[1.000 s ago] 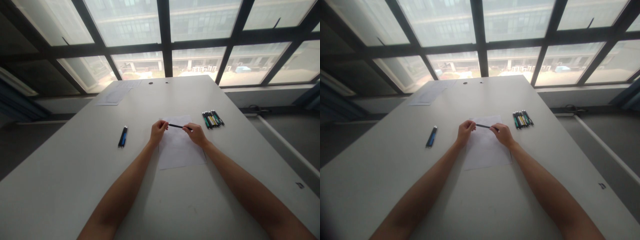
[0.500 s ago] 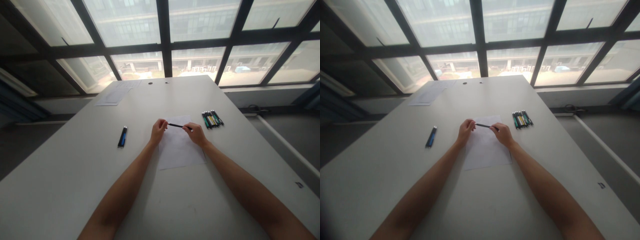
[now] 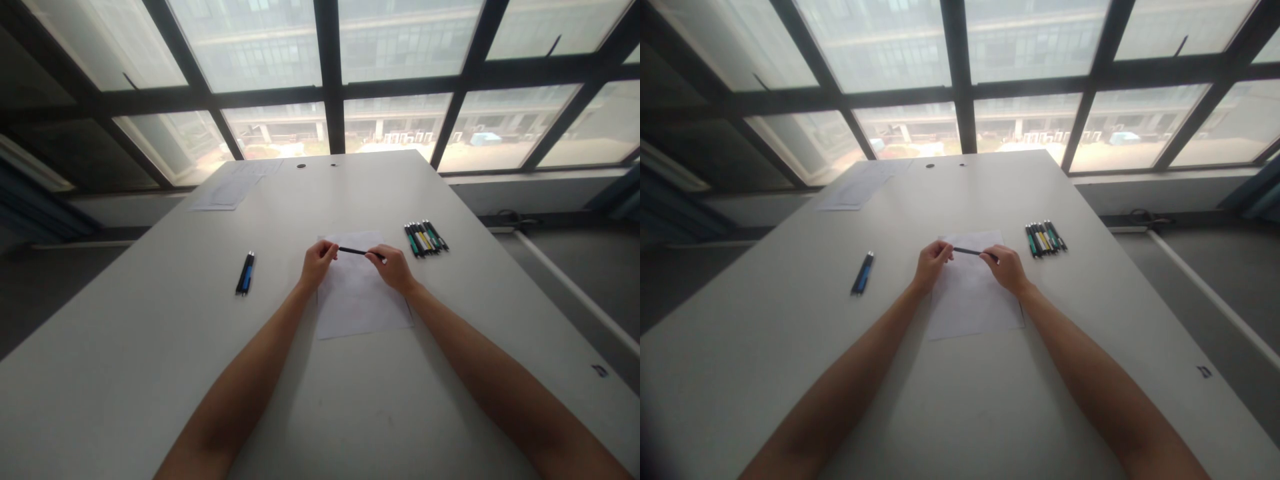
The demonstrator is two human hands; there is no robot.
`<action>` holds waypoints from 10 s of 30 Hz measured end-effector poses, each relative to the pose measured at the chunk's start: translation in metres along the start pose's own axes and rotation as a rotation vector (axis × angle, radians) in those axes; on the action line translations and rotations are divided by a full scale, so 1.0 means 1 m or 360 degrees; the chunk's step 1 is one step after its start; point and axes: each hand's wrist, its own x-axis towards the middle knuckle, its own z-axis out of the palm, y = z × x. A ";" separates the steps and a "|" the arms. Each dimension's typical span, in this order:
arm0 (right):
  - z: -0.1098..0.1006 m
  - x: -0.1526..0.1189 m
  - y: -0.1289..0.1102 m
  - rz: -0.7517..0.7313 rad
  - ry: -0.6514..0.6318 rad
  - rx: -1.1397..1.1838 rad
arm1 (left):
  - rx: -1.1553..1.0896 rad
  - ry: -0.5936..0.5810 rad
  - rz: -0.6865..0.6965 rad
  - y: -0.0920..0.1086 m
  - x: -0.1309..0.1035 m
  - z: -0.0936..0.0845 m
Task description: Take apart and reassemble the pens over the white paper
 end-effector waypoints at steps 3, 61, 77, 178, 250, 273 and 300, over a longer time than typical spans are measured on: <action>0.000 0.000 -0.001 0.0011 -0.0003 0.0009 | -0.0054 0.0000 0.0011 0.001 0.000 0.001; 0.000 0.001 -0.002 0.0029 -0.0009 0.0010 | -0.0084 -0.0057 0.0017 0.003 0.000 0.003; 0.000 0.002 -0.001 0.0017 -0.0005 -0.0015 | -0.0140 -0.0038 0.0000 0.001 0.001 0.004; 0.016 0.005 -0.001 0.0548 0.0093 0.0044 | 0.0887 -0.0496 0.0468 -0.002 -0.007 0.010; 0.016 0.003 0.004 0.0367 0.0290 0.0689 | 0.1365 -0.0008 0.0218 0.001 -0.009 0.009; -0.081 0.058 0.050 0.0986 -0.0080 -0.0742 | 0.1281 -0.0012 0.0202 0.001 -0.006 0.013; -0.039 0.044 0.021 0.0863 -0.0021 -0.1268 | 0.1259 -0.0029 0.0195 -0.002 -0.006 0.014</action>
